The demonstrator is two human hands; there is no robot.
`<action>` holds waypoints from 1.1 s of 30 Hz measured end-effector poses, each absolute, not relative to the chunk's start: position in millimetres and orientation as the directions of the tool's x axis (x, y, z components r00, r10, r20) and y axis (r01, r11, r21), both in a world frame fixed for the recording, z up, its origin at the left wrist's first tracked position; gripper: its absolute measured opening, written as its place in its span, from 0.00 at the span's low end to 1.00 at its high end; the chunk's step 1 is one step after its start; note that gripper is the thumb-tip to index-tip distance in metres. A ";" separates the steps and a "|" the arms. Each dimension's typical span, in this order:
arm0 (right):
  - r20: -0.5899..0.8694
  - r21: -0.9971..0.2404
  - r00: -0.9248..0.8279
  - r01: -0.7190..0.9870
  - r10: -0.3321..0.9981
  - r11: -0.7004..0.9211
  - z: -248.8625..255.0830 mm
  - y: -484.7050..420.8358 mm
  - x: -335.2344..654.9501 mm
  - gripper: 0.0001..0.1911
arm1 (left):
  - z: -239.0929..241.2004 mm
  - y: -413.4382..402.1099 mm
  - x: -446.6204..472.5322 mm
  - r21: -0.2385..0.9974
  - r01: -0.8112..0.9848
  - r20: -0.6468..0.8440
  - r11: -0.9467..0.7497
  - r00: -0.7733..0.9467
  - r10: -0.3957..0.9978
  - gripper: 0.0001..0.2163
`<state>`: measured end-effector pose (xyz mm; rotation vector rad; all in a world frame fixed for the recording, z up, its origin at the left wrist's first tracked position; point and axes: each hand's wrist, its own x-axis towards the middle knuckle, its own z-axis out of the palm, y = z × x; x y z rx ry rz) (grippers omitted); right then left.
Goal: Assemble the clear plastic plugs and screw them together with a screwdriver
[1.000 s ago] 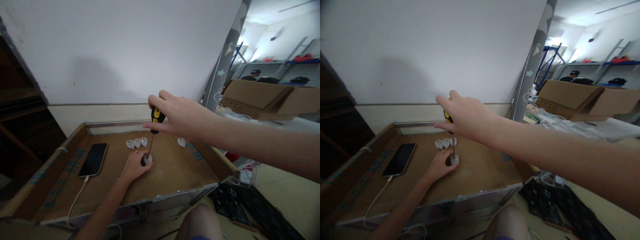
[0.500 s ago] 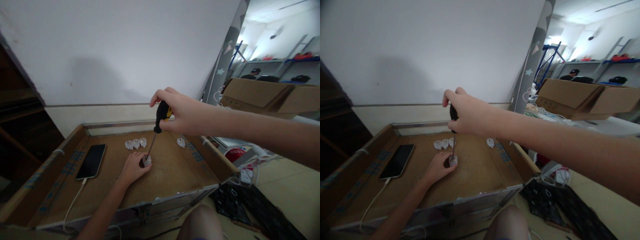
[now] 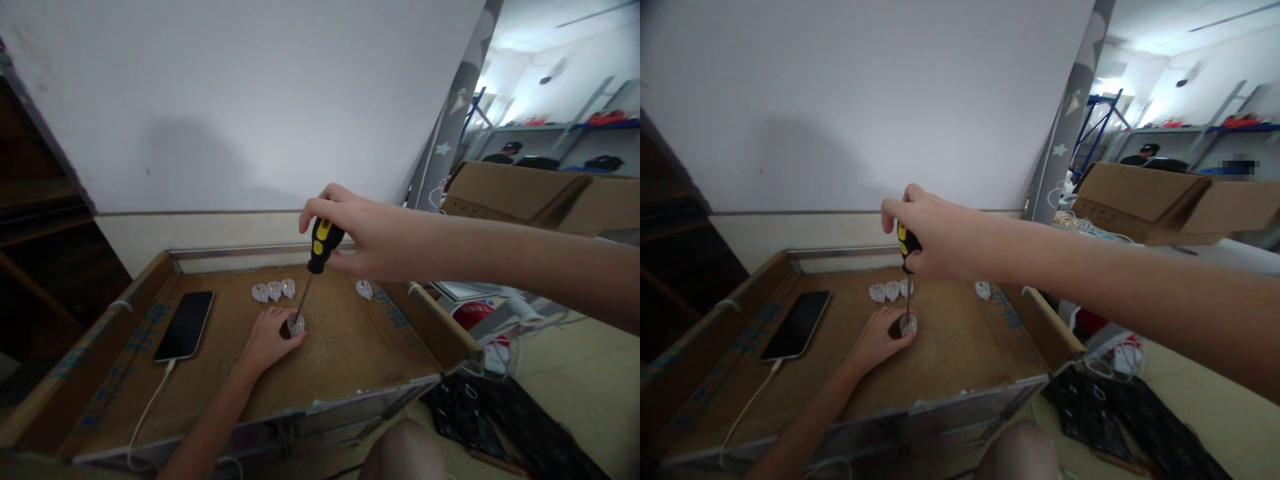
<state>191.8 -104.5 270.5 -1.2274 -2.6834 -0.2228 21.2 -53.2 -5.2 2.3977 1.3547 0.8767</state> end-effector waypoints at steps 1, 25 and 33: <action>0.214 0.078 -0.640 0.765 0.738 0.640 270.9 -104.9 191.6 0.20 | -5.5 -53.1 21.1 0.487 0.688 0.380 -0.538 0.388 0.840 0.15; 0.156 0.075 -0.674 0.737 0.722 0.672 281.7 -99.5 191.3 0.12 | -8.5 -52.0 18.1 0.504 0.668 0.421 -0.547 0.363 0.832 0.16; 0.180 0.129 -0.695 0.719 0.696 0.683 286.7 -105.2 193.5 0.14 | -8.1 -53.3 17.3 0.507 0.667 0.422 -0.546 0.361 0.832 0.18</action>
